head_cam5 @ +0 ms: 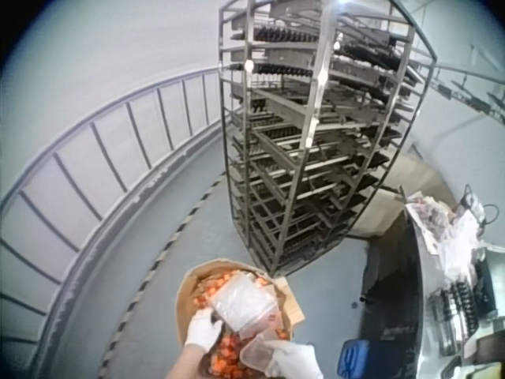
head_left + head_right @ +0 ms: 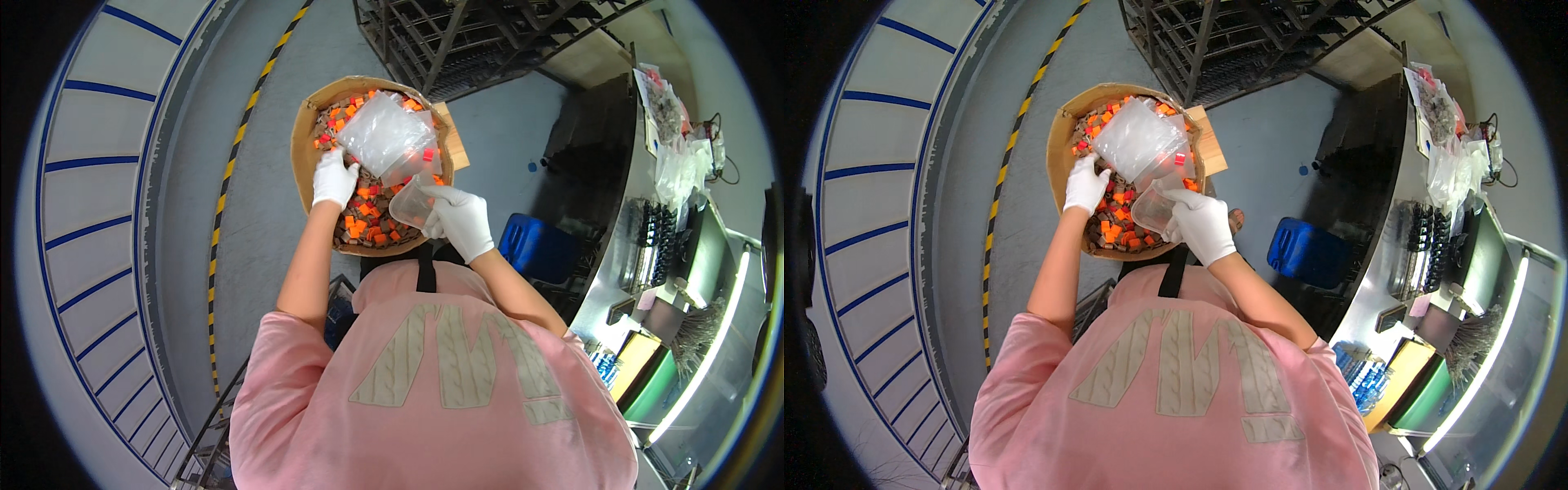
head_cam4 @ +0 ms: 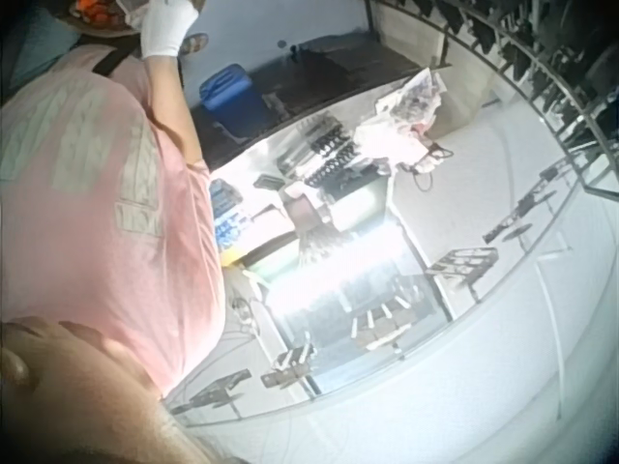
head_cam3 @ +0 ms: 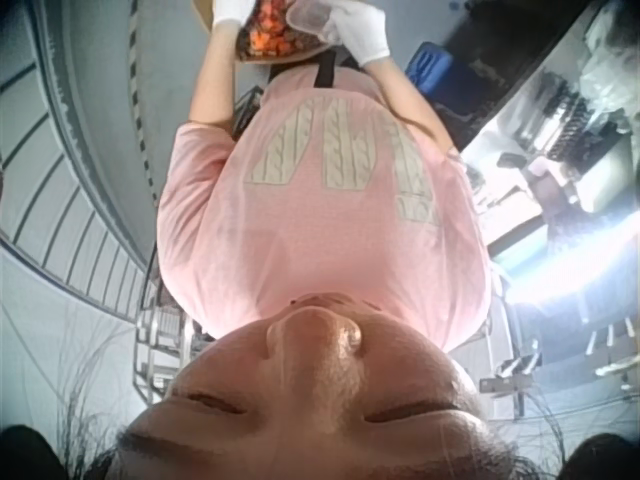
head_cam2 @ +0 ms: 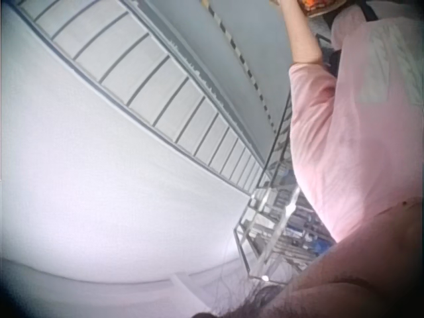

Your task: The person picks small orange and brown components from a basket and places them into a clear plastic bag. They then walk to a table, place the bag down, and handle black and blue decorative pieces, arranging them on a metal rack. The person moves through the facility, handling various items and placing them on racks.

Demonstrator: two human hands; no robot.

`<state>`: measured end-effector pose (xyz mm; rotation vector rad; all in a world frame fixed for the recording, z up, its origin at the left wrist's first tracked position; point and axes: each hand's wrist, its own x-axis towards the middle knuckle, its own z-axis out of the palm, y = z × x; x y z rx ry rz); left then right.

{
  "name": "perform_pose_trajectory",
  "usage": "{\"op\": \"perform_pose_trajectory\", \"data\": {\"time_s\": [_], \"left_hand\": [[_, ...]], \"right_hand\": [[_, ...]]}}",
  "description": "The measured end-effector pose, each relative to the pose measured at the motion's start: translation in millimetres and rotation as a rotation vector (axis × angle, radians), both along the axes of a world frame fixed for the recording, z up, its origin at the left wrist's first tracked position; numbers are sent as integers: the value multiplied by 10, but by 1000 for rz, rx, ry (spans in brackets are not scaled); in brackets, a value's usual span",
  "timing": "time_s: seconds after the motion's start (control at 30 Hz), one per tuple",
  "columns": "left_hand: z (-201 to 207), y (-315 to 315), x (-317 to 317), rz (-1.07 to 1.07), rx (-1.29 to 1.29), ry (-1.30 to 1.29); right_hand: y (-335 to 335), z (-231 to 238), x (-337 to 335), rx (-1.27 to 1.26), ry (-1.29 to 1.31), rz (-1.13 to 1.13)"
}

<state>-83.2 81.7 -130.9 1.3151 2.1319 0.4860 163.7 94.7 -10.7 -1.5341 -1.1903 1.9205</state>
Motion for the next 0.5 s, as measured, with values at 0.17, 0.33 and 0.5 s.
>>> {"op": "perform_pose_trajectory", "data": {"time_s": [0.17, 0.33, 0.5], "left_hand": [[-550, 90, 126, -124, -163, 382], [-610, -37, 146, -100, -221, 229], [-565, -191, -22, -31, -191, -46]], "right_hand": [[35, -65, 21, 72, -119, 92], [-19, -120, 122, -54, -79, 31], [-4, -99, 181, -2, -115, 83]]}}
